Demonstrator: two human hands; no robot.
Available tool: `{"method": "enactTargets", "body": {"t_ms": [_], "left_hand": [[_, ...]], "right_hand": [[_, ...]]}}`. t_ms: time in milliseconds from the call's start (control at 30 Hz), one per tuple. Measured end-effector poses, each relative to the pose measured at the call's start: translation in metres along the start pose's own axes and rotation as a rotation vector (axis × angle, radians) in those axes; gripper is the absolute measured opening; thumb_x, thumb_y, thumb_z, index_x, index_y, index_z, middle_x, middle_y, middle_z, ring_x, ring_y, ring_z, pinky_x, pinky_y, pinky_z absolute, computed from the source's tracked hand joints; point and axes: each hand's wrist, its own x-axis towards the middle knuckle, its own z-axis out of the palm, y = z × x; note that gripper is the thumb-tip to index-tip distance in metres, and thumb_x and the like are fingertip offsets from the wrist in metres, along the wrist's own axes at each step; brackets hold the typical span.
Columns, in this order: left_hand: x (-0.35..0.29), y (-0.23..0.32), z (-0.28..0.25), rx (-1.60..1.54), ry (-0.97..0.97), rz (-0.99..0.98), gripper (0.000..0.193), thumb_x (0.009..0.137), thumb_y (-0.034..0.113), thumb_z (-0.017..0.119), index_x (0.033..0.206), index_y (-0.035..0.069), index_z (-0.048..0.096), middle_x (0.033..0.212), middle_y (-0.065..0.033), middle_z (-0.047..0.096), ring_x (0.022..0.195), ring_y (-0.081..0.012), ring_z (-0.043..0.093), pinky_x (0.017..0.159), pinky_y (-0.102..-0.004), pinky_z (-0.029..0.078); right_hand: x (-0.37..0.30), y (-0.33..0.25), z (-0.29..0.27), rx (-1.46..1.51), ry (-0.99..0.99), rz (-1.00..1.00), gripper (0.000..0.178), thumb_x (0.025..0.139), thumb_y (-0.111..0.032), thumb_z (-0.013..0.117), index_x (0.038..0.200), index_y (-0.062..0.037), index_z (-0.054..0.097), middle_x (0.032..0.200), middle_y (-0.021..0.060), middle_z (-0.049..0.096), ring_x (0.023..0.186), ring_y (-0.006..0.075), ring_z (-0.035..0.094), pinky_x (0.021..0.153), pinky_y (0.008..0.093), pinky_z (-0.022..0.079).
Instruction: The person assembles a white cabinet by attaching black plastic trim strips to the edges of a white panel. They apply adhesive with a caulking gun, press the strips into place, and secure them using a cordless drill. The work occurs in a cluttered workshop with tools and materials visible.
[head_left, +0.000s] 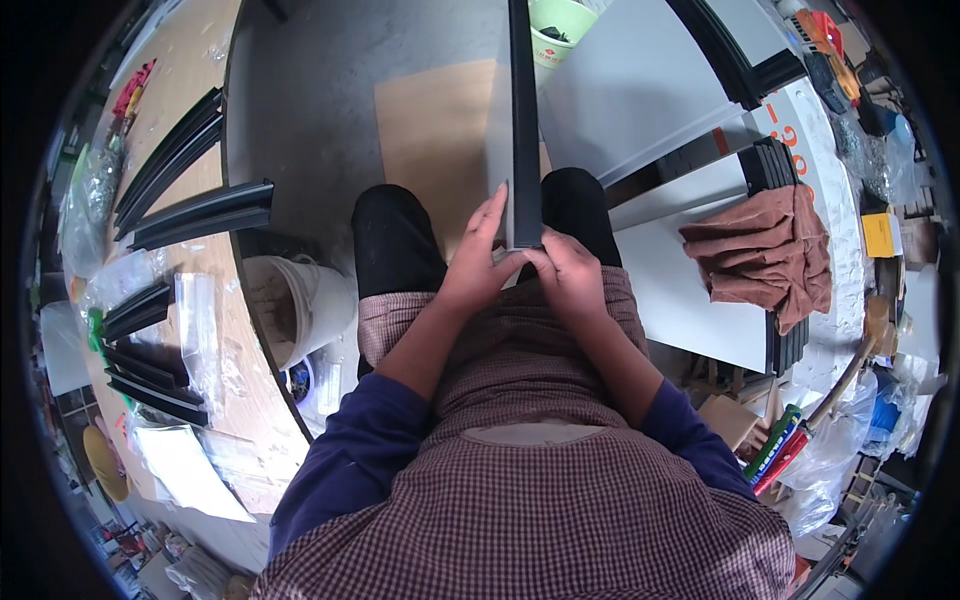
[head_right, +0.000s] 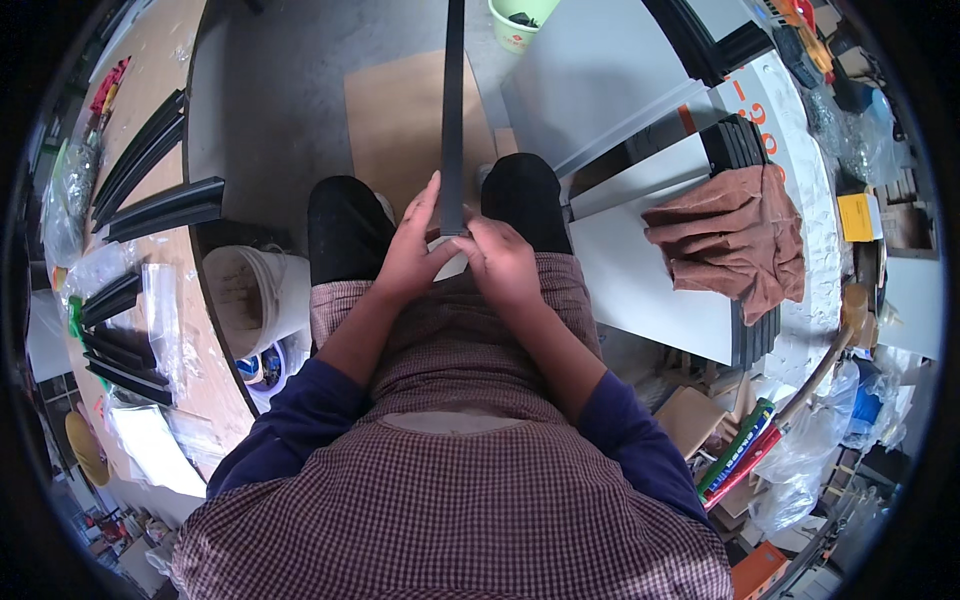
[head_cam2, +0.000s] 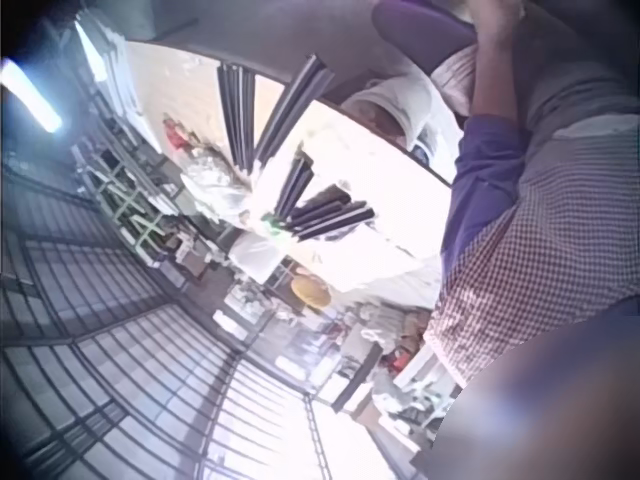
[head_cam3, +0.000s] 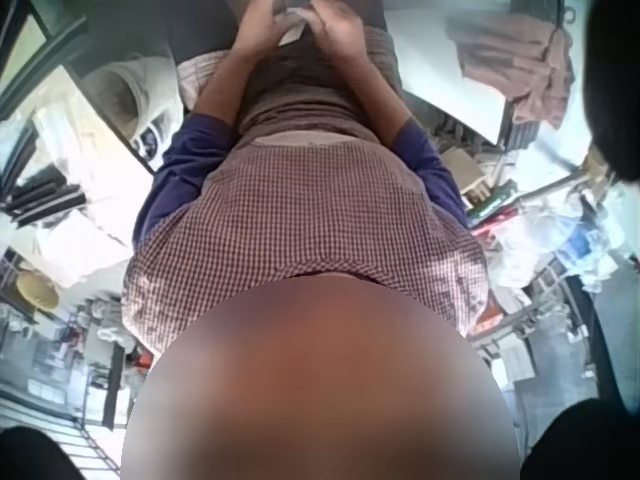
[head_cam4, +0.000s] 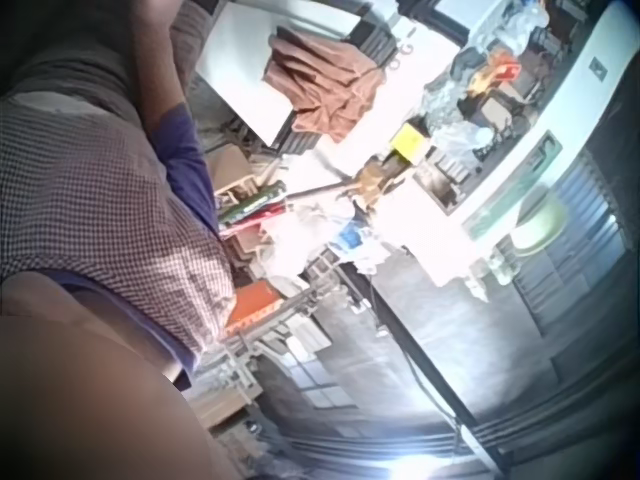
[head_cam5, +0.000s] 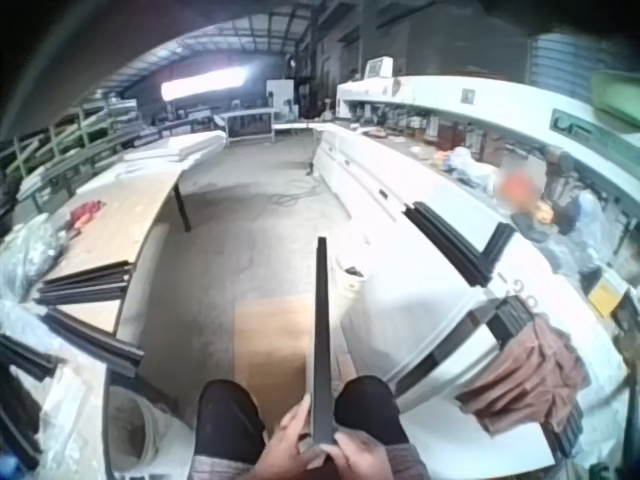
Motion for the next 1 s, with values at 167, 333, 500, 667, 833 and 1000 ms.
{"method": "enactTargets", "body": {"t_ms": [167, 333, 500, 667, 833, 1000], "left_hand": [[-0.003, -0.005, -0.009, -0.038, -0.004, 0.023, 0.086, 0.083, 0.001, 0.072, 0.154, 0.011, 0.024, 0.149, -0.0195, 0.036, 0.133, -0.0343, 0.046, 0.107, -0.0395, 0.045], [-0.009, -0.001, -0.031, 0.141, 0.051, 0.051, 0.065, 0.082, 0.000, 0.069, 0.142, 0.004, 0.042, 0.133, -0.0196, 0.053, 0.121, -0.0309, 0.056, 0.098, -0.0364, 0.048], [-0.026, -0.001, -0.050, 0.249, 0.241, -0.044, 0.034, 0.083, -0.002, 0.064, 0.116, -0.003, 0.061, 0.099, -0.0125, 0.067, 0.089, -0.0176, 0.066, 0.075, -0.0301, 0.052], [-0.035, -0.013, -0.070, -0.163, 0.593, -0.166, 0.024, 0.087, 0.000, 0.058, 0.109, -0.008, 0.064, 0.094, -0.0053, 0.069, 0.082, -0.0129, 0.063, 0.073, -0.0262, 0.050], [-0.028, -0.024, -0.119, -0.386, 0.525, -0.209, 0.040, 0.084, -0.003, 0.054, 0.124, -0.004, 0.058, 0.120, -0.0101, 0.063, 0.110, -0.0189, 0.059, 0.096, -0.0313, 0.045], [-0.014, -0.020, -0.144, -0.479, 0.486, -0.169, 0.054, 0.081, -0.004, 0.053, 0.136, 0.000, 0.050, 0.130, -0.0110, 0.057, 0.121, -0.0232, 0.054, 0.104, -0.0371, 0.041]], "right_hand": [[0.006, -0.003, 0.011, 0.099, -0.008, 0.006, 0.037, 0.086, -0.015, 0.069, 0.120, -0.0009, 0.062, 0.108, 0.0187, 0.068, 0.097, 0.0338, 0.067, 0.085, 0.0389, 0.054], [0.017, -0.005, 0.029, 0.270, -0.030, -0.007, 0.040, 0.086, -0.016, 0.069, 0.121, 0.0000, 0.060, 0.112, 0.0206, 0.066, 0.099, 0.0375, 0.066, 0.085, 0.0413, 0.053], [0.031, 0.006, 0.041, 0.342, -0.138, 0.008, 0.039, 0.089, -0.015, 0.068, 0.125, -0.0014, 0.059, 0.113, 0.0190, 0.066, 0.100, 0.0325, 0.067, 0.086, 0.0377, 0.054], [0.085, 0.051, 0.037, 0.471, -0.070, 0.225, 0.035, 0.093, -0.016, 0.064, 0.125, -0.0021, 0.060, 0.109, 0.0209, 0.068, 0.100, 0.0326, 0.069, 0.086, 0.0383, 0.054], [0.178, 0.100, 0.033, 0.675, -0.001, 0.259, 0.039, 0.099, -0.012, 0.056, 0.135, 0.0014, 0.048, 0.133, 0.0198, 0.058, 0.125, 0.0284, 0.056, 0.103, 0.0351, 0.045], [0.257, 0.125, 0.042, 0.790, 0.031, 0.242, 0.044, 0.100, -0.013, 0.053, 0.142, -0.0026, 0.042, 0.144, 0.0172, 0.049, 0.136, 0.0278, 0.045, 0.111, 0.0362, 0.038]]}}
